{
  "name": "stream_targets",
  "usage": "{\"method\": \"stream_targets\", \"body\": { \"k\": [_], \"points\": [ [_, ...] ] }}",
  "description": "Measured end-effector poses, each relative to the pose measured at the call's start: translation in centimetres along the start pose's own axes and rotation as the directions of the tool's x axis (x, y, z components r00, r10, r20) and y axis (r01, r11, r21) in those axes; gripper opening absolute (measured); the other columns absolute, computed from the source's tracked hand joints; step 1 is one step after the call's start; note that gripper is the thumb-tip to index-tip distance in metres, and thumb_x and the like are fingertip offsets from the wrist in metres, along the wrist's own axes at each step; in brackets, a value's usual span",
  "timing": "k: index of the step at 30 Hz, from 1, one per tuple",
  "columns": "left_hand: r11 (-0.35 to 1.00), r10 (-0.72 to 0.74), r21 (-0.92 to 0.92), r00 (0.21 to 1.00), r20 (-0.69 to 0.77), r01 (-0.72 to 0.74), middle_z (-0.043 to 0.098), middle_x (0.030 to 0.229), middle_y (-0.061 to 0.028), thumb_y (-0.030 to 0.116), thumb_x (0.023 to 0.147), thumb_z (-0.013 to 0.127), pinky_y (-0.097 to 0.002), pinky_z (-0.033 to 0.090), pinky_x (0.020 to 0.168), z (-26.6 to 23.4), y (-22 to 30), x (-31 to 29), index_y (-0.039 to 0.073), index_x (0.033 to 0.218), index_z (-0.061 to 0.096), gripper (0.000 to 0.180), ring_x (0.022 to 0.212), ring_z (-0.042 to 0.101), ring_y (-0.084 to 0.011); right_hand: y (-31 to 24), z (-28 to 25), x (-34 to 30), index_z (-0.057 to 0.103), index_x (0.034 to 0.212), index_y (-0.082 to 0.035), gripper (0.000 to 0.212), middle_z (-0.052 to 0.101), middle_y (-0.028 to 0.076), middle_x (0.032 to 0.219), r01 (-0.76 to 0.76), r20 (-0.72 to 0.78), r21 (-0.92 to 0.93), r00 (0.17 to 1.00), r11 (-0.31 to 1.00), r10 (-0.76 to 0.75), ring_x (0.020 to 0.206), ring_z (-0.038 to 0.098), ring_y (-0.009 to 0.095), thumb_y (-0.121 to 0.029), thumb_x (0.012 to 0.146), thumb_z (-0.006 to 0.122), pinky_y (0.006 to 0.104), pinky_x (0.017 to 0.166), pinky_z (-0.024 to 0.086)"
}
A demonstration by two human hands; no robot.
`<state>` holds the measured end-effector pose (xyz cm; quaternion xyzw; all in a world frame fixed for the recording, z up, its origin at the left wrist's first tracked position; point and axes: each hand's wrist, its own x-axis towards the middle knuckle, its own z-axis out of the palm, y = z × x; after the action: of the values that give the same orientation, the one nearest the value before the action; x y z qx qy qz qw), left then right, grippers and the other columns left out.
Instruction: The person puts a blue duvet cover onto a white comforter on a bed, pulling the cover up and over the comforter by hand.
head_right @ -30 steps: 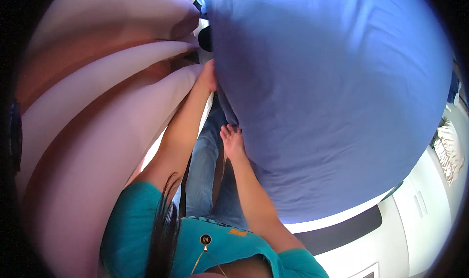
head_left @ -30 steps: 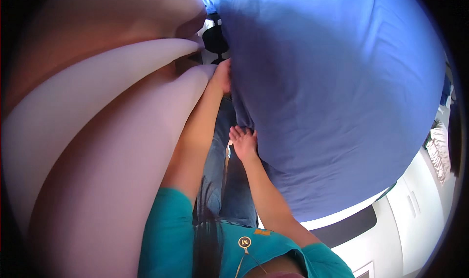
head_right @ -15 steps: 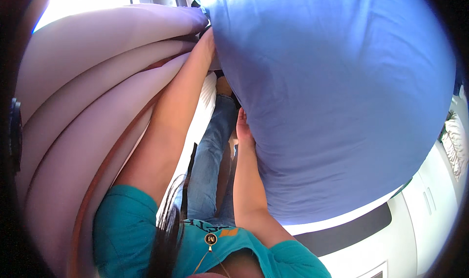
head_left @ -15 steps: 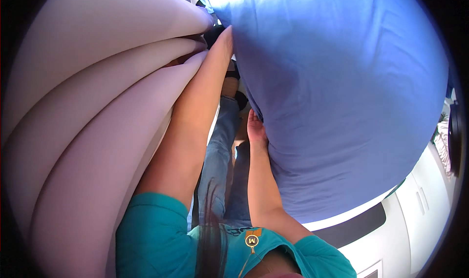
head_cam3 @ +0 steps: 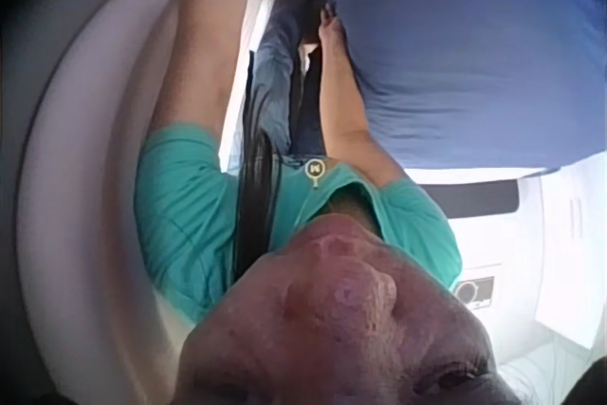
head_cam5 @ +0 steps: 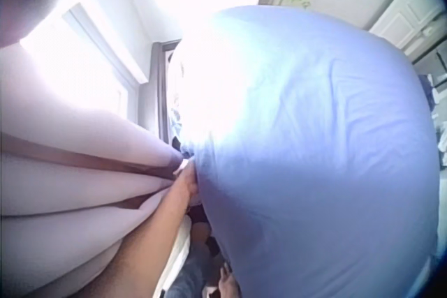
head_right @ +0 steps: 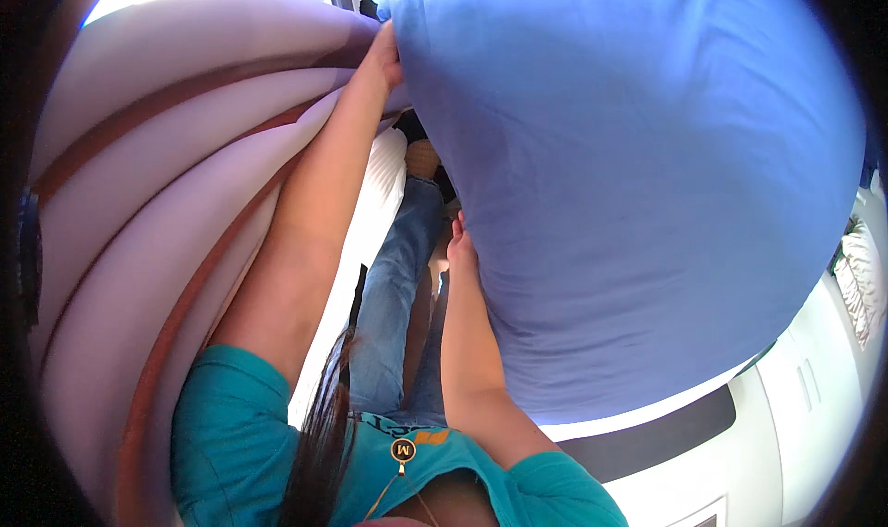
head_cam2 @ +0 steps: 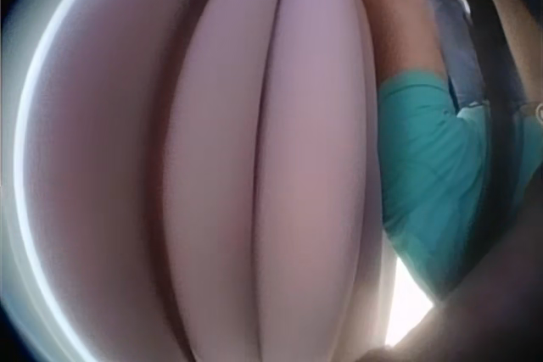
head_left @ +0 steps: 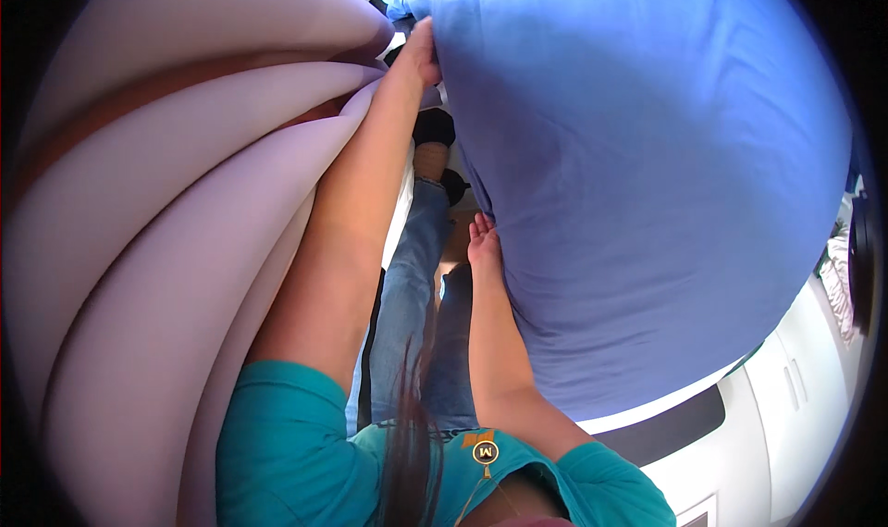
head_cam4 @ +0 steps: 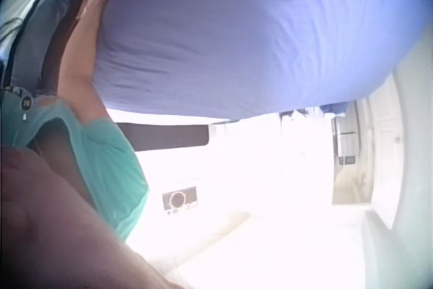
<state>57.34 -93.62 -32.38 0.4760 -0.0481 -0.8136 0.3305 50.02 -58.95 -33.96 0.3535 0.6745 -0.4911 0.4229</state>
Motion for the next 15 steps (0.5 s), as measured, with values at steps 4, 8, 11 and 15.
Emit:
{"method": "stream_targets", "body": {
  "k": [4,8,11,15],
  "points": [
    [0.82,0.204,0.554,0.978,-0.052,-0.141,0.056,0.109,-0.0175,0.04,0.084,0.045,-0.0447,0.045,0.078,0.2,-0.4,1.9,-0.002,0.111,0.05,0.05,0.092,0.057,-0.0296,-0.6,0.4,-2.7,0.053,0.097,-0.008,0.033,0.058,0.006,0.094,-0.068,0.002,-0.379,0.997,0.923,0.075,0.087,0.057,0.019,-0.04,0.092,0.044,0.0362,0.087,0.042],
    [0.528,0.409,0.819,0.913,-0.011,-0.226,0.055,0.111,-0.0179,0.043,0.084,0.044,-0.045,0.043,0.081,2.8,0.3,4.8,-0.002,0.112,0.05,0.053,0.096,0.056,-0.0304,-0.8,-2.9,0.1,0.051,0.111,-0.003,0.041,0.055,0.012,0.11,0.339,0.218,-0.577,0.941,0.743,-0.26,0.103,0.054,0.025,-0.039,0.092,0.044,0.0345,0.091,0.04],
    [0.386,0.484,0.909,0.873,-0.053,-0.159,0.055,0.112,-0.0182,0.046,0.084,0.044,-0.0452,0.042,0.084,1.4,0.8,6.4,-0.002,0.113,0.049,0.056,0.099,0.055,-0.031,-0.9,-4.2,-0.3,0.048,0.117,0.0,0.045,0.051,0.016,0.118,0.548,0.41,-0.822,0.759,0.156,-0.506,0.111,0.047,0.03,-0.037,0.092,0.045,0.0358,0.097,0.034],
    [0.323,0.514,0.944,0.85,-0.117,-0.065,0.054,0.114,-0.0186,0.049,0.083,0.043,-0.0454,0.041,0.086,-0.7,1.6,6.9,-0.002,0.114,0.049,0.06,0.102,0.053,-0.0318,-1.8,-2.6,-3.9,0.04,0.125,0.005,0.052,0.042,0.023,0.129,0.561,0.69,-0.723,0.556,-0.403,-0.464,0.122,0.037,0.036,-0.034,0.092,0.045,0.0375,0.104,0.025]
  ]
}}
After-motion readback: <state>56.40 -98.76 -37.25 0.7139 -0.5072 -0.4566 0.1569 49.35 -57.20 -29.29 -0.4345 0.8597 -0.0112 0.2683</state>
